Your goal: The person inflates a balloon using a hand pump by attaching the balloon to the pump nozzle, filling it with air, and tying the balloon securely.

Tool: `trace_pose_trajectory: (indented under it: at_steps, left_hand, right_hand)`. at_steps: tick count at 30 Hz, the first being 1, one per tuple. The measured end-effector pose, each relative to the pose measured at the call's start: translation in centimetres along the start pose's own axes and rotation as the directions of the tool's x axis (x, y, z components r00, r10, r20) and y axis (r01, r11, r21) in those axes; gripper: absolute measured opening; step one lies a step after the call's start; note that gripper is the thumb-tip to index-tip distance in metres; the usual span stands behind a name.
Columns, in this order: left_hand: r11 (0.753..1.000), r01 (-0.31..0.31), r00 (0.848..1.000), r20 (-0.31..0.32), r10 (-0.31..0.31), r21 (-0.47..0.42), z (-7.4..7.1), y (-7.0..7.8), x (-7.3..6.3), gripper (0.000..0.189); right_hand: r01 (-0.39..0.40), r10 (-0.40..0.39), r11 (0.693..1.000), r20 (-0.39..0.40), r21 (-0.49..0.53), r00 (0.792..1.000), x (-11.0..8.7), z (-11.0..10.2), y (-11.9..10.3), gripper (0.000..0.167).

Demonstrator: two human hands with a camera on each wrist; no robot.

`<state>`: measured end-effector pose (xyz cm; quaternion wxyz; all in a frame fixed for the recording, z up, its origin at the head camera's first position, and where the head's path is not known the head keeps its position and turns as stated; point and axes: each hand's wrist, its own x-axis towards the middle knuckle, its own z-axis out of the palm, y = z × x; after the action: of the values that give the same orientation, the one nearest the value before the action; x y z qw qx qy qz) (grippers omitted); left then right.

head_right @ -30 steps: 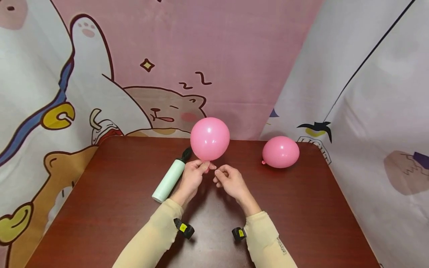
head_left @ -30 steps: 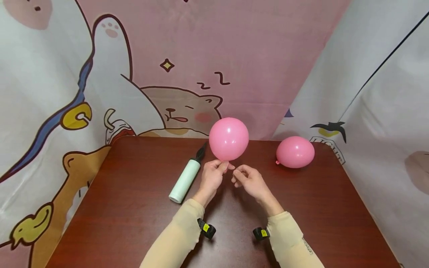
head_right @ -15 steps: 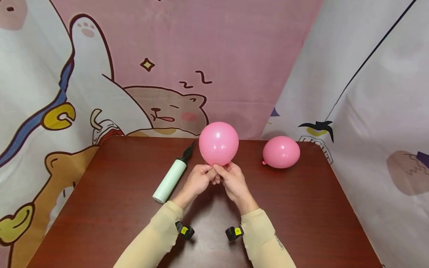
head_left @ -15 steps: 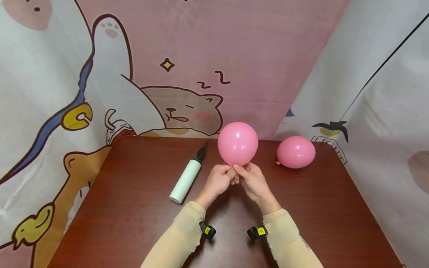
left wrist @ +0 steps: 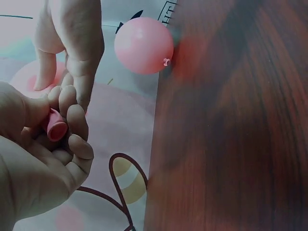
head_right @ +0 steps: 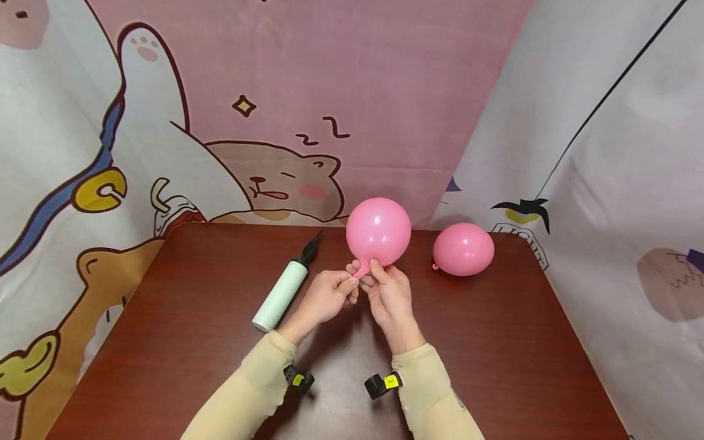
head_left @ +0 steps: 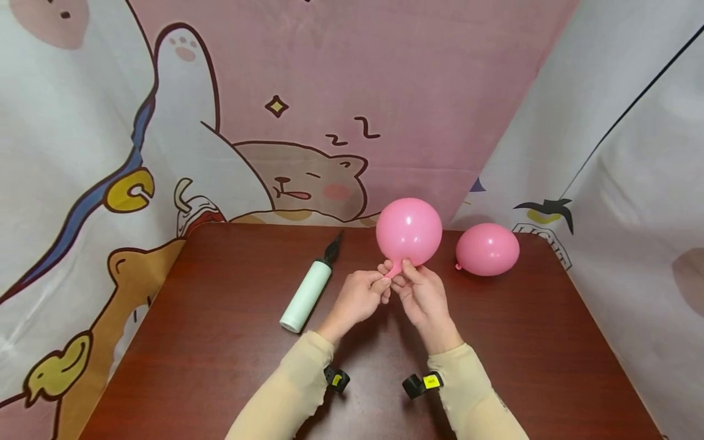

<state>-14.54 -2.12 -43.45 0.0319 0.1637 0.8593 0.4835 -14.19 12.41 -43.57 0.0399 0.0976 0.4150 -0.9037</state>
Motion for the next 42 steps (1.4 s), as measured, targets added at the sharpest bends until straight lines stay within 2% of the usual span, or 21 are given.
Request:
trace_pose_trajectory:
  at_steps: [2,4,8,10,13,15,17,19,20,22,23,25,27,28,29,30,33,35,39,41,42]
  left_hand:
    - [1.0,-0.006,1.0,0.012,0.006,-0.008,-0.2,0.0,0.0,0.034]
    - [0.999,-0.001,0.999,0.036,0.003,-0.044,-0.3,0.0,-0.1,0.035]
    - [0.979,0.053,0.994,0.109,-0.031,-0.198,-0.7,0.0,-0.2,0.036]
    - [0.948,0.102,0.987,0.149,-0.059,-0.3,-1.0,0.0,-0.2,0.037]
    - [0.884,0.176,0.972,0.22,-0.086,-0.432,-1.4,0.0,-0.1,0.037]
    - [0.848,0.218,0.958,0.27,-0.093,-0.484,-1.8,0.0,0.0,0.037]
    - [0.814,0.262,0.945,0.31,-0.107,-0.518,-2.2,-0.1,0.2,0.037]
    - [0.786,0.304,0.933,0.336,-0.131,-0.539,-2.6,-0.2,0.4,0.037]
    - [0.779,0.32,0.927,0.346,-0.142,-0.539,-2.8,-0.3,0.5,0.037]
    - [0.765,0.351,0.919,0.357,-0.169,-0.54,-3.1,-0.4,0.8,0.036]
    - [0.765,0.358,0.917,0.358,-0.177,-0.536,-3.2,-0.5,0.9,0.035]
    - [0.777,0.364,0.913,0.361,-0.189,-0.513,-3.2,-0.5,1.2,0.033]
    - [0.802,0.355,0.916,0.351,-0.195,-0.481,-3.1,-0.3,1.5,0.032]
    - [0.816,0.347,0.92,0.339,-0.199,-0.463,-3.0,-0.2,1.6,0.032]
    - [0.842,0.326,0.927,0.319,-0.196,-0.43,-3.0,0.0,1.7,0.031]
    - [0.868,0.306,0.934,0.298,-0.196,-0.392,-2.8,0.1,1.8,0.031]
    - [0.951,0.226,0.96,0.216,-0.18,-0.21,-2.5,0.8,1.8,0.03]
    - [0.985,0.164,0.976,0.154,-0.153,-0.057,-2.1,1.1,1.8,0.03]
    - [0.986,0.075,0.996,0.042,-0.082,0.147,-0.8,1.6,1.5,0.031]
    - [0.983,0.035,0.999,-0.017,-0.032,0.181,0.0,1.7,1.3,0.032]
    - [0.981,0.011,0.999,-0.044,-0.002,0.192,0.4,1.7,1.1,0.033]
  right_hand:
    - [0.005,-0.005,1.0,0.001,0.014,1.0,0.0,-0.1,-0.2,0.016]
    - [0.007,-0.007,1.0,0.0,0.024,1.0,0.0,-0.2,-0.3,0.022]
    - [0.02,-0.02,1.0,0.009,0.007,1.0,0.0,-0.1,-0.5,0.027]
    - [0.029,-0.029,0.999,0.012,-0.03,1.0,0.0,0.0,-0.5,0.022]
    - [0.049,-0.048,0.992,0.01,-0.117,0.999,0.0,0.1,-0.5,0.014]
    - [0.077,-0.074,0.975,0.02,-0.208,0.997,0.0,0.1,-0.4,0.022]
    - [0.115,-0.108,0.942,0.04,-0.316,0.993,-0.1,0.1,-0.4,0.031]
    - [0.158,-0.141,0.879,0.072,-0.45,0.987,-0.2,0.0,-0.3,0.034]
    - [0.184,-0.16,0.832,0.09,-0.523,0.983,-0.2,0.0,-0.2,0.033]
    - [0.235,-0.199,0.712,0.131,-0.662,0.971,-0.3,-0.2,-0.1,0.026]
    - [0.259,-0.217,0.641,0.153,-0.722,0.964,-0.3,-0.3,0.0,0.021]
    - [0.306,-0.256,0.49,0.201,-0.816,0.946,-0.4,-0.5,0.1,0.013]
    - [0.343,-0.307,0.36,0.237,-0.867,0.922,-0.4,-0.7,0.1,0.008]
    - [0.355,-0.332,0.313,0.249,-0.881,0.91,-0.4,-0.7,0.1,0.007]
    - [0.361,-0.355,0.273,0.255,-0.892,0.899,-0.4,-0.7,0.2,0.007]
    - [0.364,-0.378,0.244,0.257,-0.899,0.89,-0.4,-0.7,0.3,0.007]
    - [0.35,-0.425,0.199,0.242,-0.915,0.872,-0.3,-0.7,0.5,0.009]
    - [0.337,-0.436,0.178,0.233,-0.924,0.869,-0.3,-0.7,0.7,0.009]
    - [0.314,-0.461,0.125,0.225,-0.941,0.858,-0.2,-0.4,0.9,0.016]
    - [0.296,-0.476,0.134,0.2,-0.946,0.856,-0.1,-0.3,0.9,0.023]
    - [0.282,-0.484,0.152,0.177,-0.947,0.857,0.0,-0.3,0.9,0.025]
